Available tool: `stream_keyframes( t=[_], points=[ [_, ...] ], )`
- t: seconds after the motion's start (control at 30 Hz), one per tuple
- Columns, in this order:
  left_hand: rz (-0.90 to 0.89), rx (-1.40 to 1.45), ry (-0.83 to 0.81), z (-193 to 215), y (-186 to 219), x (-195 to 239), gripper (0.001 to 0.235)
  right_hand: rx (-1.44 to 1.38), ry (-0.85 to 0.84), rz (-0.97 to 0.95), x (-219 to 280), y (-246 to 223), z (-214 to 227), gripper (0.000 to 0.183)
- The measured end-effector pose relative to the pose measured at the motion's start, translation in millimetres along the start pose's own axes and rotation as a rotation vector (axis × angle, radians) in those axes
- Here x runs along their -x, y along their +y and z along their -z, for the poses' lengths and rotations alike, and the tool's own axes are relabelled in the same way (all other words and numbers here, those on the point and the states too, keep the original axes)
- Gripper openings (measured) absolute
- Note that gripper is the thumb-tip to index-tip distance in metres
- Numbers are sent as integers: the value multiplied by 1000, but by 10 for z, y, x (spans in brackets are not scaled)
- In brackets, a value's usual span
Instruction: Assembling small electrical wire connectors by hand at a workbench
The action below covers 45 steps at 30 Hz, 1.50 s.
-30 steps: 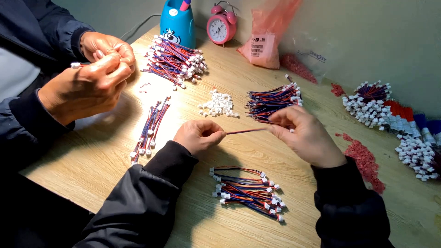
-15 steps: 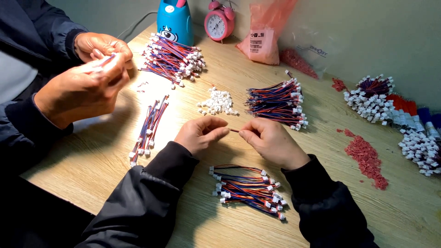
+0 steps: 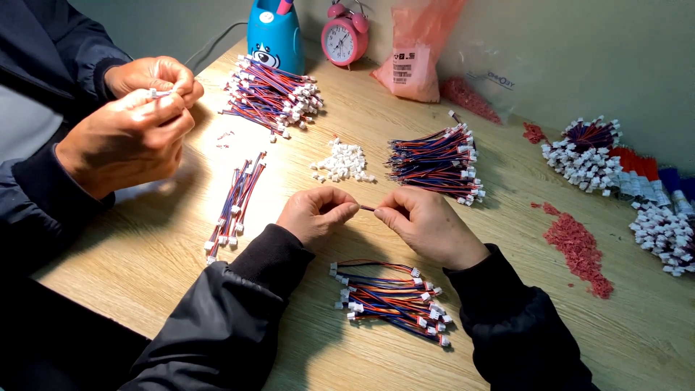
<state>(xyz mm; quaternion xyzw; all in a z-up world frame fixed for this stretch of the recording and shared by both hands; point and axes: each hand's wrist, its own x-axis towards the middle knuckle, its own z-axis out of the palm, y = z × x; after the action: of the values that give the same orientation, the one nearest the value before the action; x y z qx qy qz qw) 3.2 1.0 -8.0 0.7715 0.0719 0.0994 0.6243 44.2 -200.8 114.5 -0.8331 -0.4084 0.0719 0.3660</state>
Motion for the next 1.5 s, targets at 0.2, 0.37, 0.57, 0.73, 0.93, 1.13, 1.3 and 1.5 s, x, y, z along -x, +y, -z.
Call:
stream_keyframes(
  t=[0.2, 0.37, 0.57, 0.73, 0.93, 1.13, 1.3, 1.5],
  points=[
    [-29, 75, 20, 3, 2, 0, 13, -159, 101, -244, -33, 100, -98, 11],
    [-204, 15, 70, 78, 291, 138, 8, -303, 151, -291, -65, 218, -188, 15],
    [-287, 9, 36, 103, 557, 306, 4, -214, 2, -229, -4, -26, -104, 11],
    [-192, 47, -2, 32, 318, 197, 9, -117, 20, -110, -48, 86, -116, 10],
    [-44, 83, 60, -4, 224, 74, 8, -131, 15, -200, -151, 258, -124, 10],
    [-294, -578, 214, 23, 609, -224, 19, -96, 16, -346, -195, 623, 74, 14],
    [-350, -1195, 83, -209, 458, -708, 19, -117, 42, -392, -208, 726, 95, 15],
    [-248, -1275, 50, -325, 258, -913, 18, -138, 39, -436, -223, 833, 104, 16]
  ],
)
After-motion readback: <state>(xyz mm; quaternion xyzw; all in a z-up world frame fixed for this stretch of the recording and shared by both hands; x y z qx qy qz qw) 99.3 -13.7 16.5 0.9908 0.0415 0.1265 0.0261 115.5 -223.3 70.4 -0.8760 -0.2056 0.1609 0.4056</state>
